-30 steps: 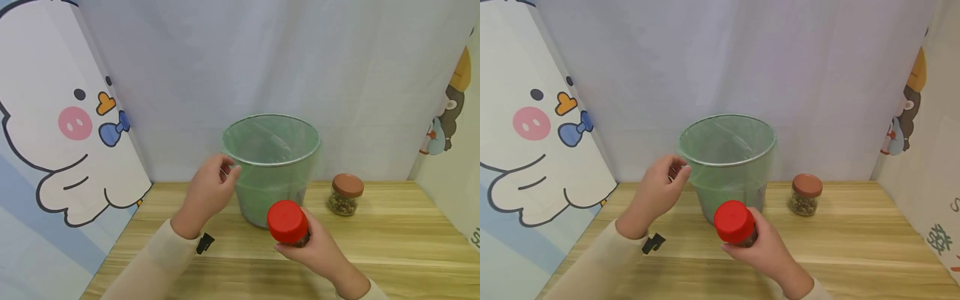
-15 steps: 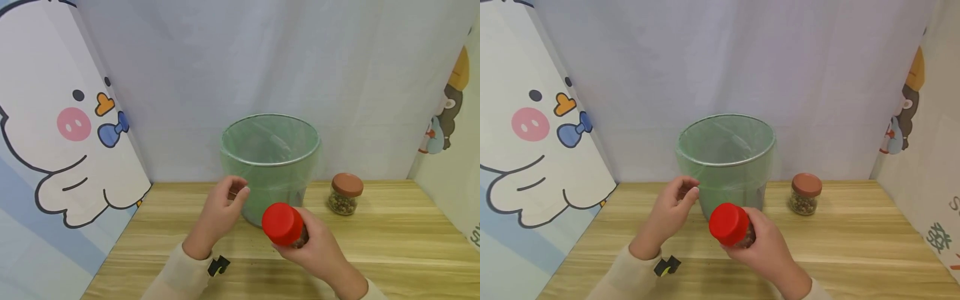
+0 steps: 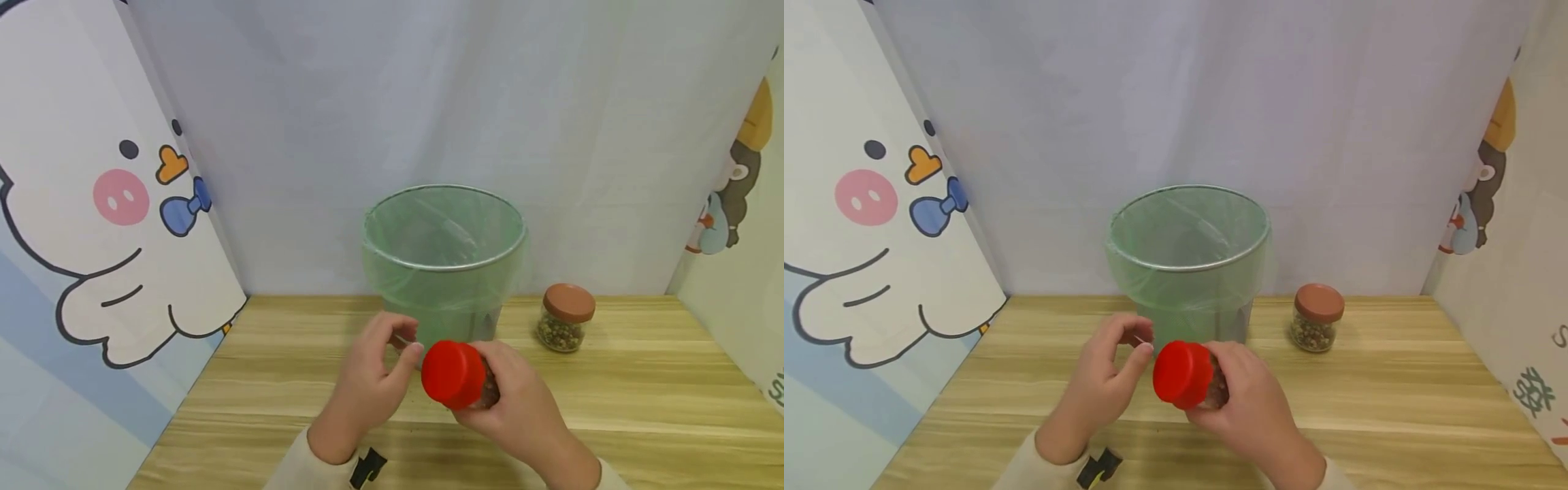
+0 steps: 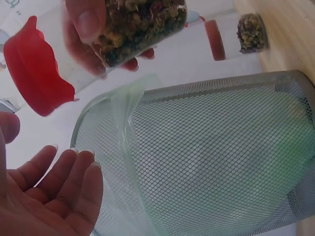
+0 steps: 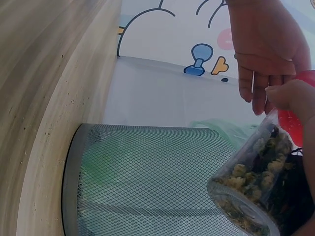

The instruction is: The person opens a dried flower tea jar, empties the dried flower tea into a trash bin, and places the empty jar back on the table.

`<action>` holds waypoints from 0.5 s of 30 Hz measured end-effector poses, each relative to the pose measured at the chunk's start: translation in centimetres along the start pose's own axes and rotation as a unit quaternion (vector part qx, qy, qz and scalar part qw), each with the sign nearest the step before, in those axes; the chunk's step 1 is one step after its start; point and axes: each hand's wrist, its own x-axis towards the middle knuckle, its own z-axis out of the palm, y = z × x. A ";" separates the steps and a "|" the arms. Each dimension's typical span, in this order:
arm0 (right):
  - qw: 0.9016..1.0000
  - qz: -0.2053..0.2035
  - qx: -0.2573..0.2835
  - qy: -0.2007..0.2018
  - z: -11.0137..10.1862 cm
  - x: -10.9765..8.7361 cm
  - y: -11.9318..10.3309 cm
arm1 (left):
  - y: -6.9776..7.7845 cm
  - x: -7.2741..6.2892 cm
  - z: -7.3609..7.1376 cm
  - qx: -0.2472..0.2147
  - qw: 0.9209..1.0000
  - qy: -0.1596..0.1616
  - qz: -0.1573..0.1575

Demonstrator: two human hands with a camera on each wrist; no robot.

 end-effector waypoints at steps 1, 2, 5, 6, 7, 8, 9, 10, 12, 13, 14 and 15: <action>1.000 -0.005 -0.006 0.001 0.0 0.0 0.0 | 0.0 -0.2 0.1 -0.003 1.000 0.004 0.011; 1.000 -0.009 -0.011 0.000 0.0 0.1 -0.1 | 0.1 -0.3 0.3 -0.005 1.000 0.008 0.021; 1.000 -0.018 -0.020 -0.006 0.1 0.1 -0.2 | 0.3 -0.7 0.7 -0.003 0.998 0.019 0.063; 1.000 -0.020 -0.022 -0.010 0.1 0.1 -0.2 | 0.4 -0.8 0.8 -0.003 0.997 0.022 0.078; 0.999 -0.020 -0.024 -0.015 0.1 0.0 -0.2 | 0.5 -0.9 0.9 0.000 0.995 0.025 0.092; 0.999 -0.020 -0.026 -0.021 0.2 0.0 -0.2 | 0.6 -1.0 1.0 0.004 0.994 0.030 0.107; 0.999 -0.020 -0.026 -0.027 0.2 -0.1 -0.2 | 0.6 -1.0 1.1 0.008 0.992 0.035 0.122; 0.999 -0.019 -0.024 -0.033 0.3 -0.1 -0.3 | 0.7 -1.0 1.1 0.013 0.990 0.042 0.136; 0.999 -0.020 -0.023 -0.044 0.4 -0.2 -0.3 | 0.8 -1.1 1.3 0.015 0.986 0.052 0.161; 0.998 -0.019 -0.021 -0.049 0.5 -0.2 -0.4 | 0.9 -1.1 1.4 0.015 0.984 0.056 0.169; 0.998 -0.020 -0.018 -0.054 0.5 -0.3 -0.4 | 1.0 -1.1 1.6 0.014 0.982 0.059 0.178; 0.998 -0.021 -0.014 -0.056 0.6 -0.3 -0.5 | 1.0 -1.2 1.7 0.013 0.981 0.060 0.186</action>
